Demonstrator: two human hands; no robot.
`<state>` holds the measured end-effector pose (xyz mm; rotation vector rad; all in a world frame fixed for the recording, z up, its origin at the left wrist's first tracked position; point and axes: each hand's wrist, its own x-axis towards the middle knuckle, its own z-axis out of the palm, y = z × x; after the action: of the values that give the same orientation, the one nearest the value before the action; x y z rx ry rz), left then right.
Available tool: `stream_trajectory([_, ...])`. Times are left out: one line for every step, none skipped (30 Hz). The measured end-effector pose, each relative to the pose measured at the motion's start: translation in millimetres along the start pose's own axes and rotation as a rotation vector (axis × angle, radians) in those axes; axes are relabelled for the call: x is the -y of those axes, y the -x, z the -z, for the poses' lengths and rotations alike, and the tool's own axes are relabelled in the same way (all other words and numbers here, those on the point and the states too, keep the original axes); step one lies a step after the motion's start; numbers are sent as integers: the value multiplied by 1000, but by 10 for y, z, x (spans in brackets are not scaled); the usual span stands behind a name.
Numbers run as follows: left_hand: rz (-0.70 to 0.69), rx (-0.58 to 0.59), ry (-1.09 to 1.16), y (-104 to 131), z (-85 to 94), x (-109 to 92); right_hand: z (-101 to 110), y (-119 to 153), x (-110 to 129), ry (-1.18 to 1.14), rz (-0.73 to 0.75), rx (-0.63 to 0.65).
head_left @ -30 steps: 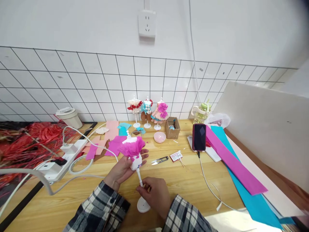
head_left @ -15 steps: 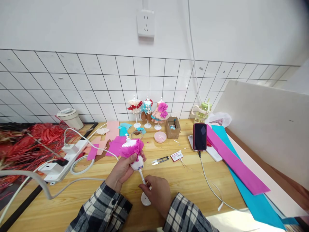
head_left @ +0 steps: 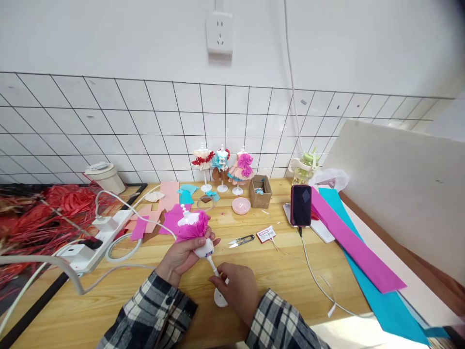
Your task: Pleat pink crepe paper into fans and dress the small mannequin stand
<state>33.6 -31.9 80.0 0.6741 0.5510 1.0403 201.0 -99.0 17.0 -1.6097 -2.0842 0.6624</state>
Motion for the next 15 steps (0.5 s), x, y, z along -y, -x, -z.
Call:
stream_trajectory([-7, 8, 9, -5, 7, 6, -7, -2, -8, 5, 4, -1])
stream_trajectory([-16, 15, 15, -10, 13, 13, -16, -4, -18, 7, 7, -1])
stream_trajectory([-22, 20, 17, -16, 21, 19, -25, -7, -28, 8, 9, 0])
stream_trajectory([-26, 27, 14, -22, 30, 25, -34, -9, -37, 8, 9, 2])
stream_trajectory([-30, 35, 9, -28, 41, 31, -40, -12, -44, 6, 7, 4])
stream_trajectory([-32, 44, 1, -34, 52, 37, -44, -15, -49, 4, 6, 5])
stream_trajectory([-31, 53, -8, -40, 65, 41, -45, -17, -52, 3, 3, 7])
stream_trajectory([-30, 58, -13, -44, 77, 44, -44, -18, -53, 3, 0, 8])
stream_trajectory([-25, 63, -17, -45, 88, 45, -41, -18, -55, 3, -3, 10])
stream_trajectory([-20, 66, -21, -44, 97, 43, -37, -18, -56, 3, -3, 12])
stream_trajectory([-13, 68, -28, -39, 105, 38, -32, -16, -58, 3, -1, 12])
stream_trajectory([-5, 70, -38, -31, 111, 31, -27, -13, -60, 0, 4, 10])
stream_trajectory([2, 73, -52, -22, 115, 22, -21, -10, -63, -10, 13, 6])
stream_trajectory([8, 74, -69, -12, 118, 14, -15, -8, -66, -29, 23, 4])
stream_trajectory([15, 71, -88, -3, 120, 7, -9, -6, -68, -54, 33, 4])
